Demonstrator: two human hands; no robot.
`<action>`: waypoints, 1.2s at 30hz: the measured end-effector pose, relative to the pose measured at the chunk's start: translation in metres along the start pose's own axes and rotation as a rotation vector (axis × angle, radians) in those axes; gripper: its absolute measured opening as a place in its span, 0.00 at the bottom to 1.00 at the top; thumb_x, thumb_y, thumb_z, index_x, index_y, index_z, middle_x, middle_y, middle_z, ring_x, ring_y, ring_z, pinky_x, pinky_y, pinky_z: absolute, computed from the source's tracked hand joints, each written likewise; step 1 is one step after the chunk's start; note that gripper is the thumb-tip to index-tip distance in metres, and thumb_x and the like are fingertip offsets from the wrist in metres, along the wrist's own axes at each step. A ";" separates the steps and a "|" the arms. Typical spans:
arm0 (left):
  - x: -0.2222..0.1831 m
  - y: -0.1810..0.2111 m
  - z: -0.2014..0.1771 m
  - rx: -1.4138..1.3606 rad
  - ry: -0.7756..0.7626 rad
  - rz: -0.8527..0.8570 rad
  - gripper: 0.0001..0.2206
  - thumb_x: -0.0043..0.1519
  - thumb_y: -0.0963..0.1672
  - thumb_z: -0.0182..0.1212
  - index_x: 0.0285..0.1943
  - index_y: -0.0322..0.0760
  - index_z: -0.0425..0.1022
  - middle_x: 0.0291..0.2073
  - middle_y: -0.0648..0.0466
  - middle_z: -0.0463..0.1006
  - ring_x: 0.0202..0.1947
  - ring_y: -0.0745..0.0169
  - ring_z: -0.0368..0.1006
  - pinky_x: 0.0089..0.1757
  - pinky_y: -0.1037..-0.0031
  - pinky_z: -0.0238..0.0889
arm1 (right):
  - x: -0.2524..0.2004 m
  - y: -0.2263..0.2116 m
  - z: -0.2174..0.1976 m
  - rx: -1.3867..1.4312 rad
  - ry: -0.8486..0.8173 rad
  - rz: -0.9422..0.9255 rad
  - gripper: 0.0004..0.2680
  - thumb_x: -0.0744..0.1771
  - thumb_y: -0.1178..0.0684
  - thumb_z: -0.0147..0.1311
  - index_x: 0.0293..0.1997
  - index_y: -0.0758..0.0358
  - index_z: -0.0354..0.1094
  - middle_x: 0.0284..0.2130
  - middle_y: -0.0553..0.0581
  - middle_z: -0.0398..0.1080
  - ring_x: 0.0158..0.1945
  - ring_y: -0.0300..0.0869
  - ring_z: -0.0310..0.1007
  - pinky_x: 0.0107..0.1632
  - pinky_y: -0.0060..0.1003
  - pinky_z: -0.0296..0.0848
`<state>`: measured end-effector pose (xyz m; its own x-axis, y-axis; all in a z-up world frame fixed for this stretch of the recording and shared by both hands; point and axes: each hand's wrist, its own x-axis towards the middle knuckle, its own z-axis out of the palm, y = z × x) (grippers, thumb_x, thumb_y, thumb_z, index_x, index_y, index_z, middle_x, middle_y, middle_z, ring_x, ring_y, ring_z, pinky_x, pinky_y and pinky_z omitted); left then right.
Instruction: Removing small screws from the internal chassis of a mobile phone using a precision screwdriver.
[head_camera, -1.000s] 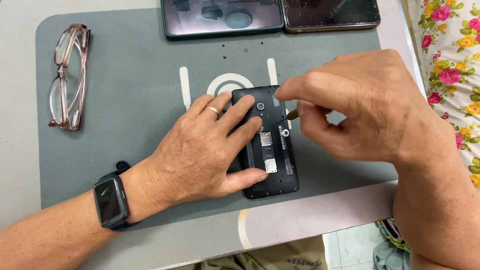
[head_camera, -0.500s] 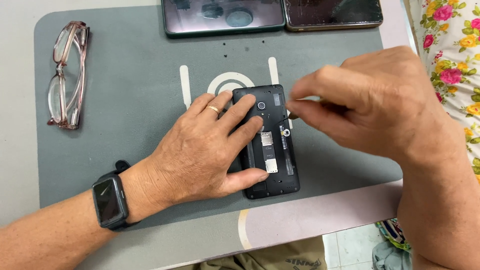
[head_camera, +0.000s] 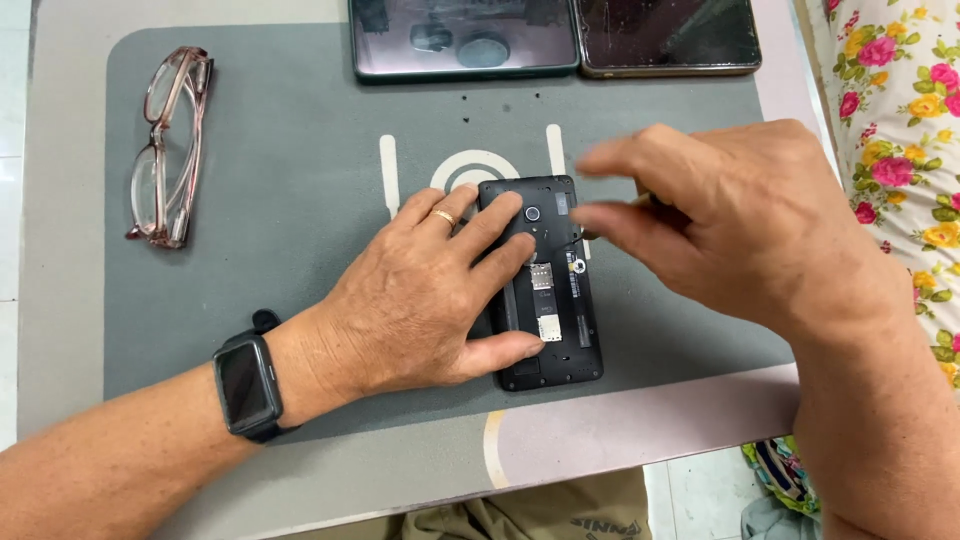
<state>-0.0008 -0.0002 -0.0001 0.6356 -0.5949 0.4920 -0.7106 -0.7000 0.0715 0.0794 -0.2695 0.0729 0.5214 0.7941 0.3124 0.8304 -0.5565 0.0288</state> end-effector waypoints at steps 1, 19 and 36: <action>0.000 0.000 0.001 0.002 0.004 0.000 0.35 0.60 0.63 0.73 0.59 0.33 0.76 0.61 0.40 0.73 0.55 0.33 0.73 0.51 0.51 0.68 | 0.002 -0.003 -0.001 -0.010 -0.017 0.010 0.11 0.74 0.42 0.68 0.59 0.53 0.76 0.23 0.45 0.71 0.26 0.48 0.72 0.31 0.45 0.64; -0.001 -0.001 0.002 0.002 -0.015 0.002 0.35 0.62 0.64 0.70 0.61 0.33 0.77 0.63 0.39 0.73 0.56 0.32 0.72 0.52 0.50 0.68 | 0.010 -0.007 -0.011 0.093 0.001 -0.079 0.11 0.70 0.65 0.56 0.55 0.52 0.77 0.23 0.46 0.66 0.23 0.46 0.62 0.29 0.44 0.57; 0.000 -0.001 0.000 0.016 -0.019 0.002 0.36 0.60 0.64 0.71 0.60 0.33 0.76 0.63 0.40 0.72 0.56 0.33 0.72 0.53 0.50 0.68 | 0.005 -0.001 -0.003 0.016 0.032 -0.046 0.05 0.74 0.59 0.65 0.52 0.49 0.79 0.18 0.46 0.63 0.23 0.47 0.65 0.29 0.45 0.59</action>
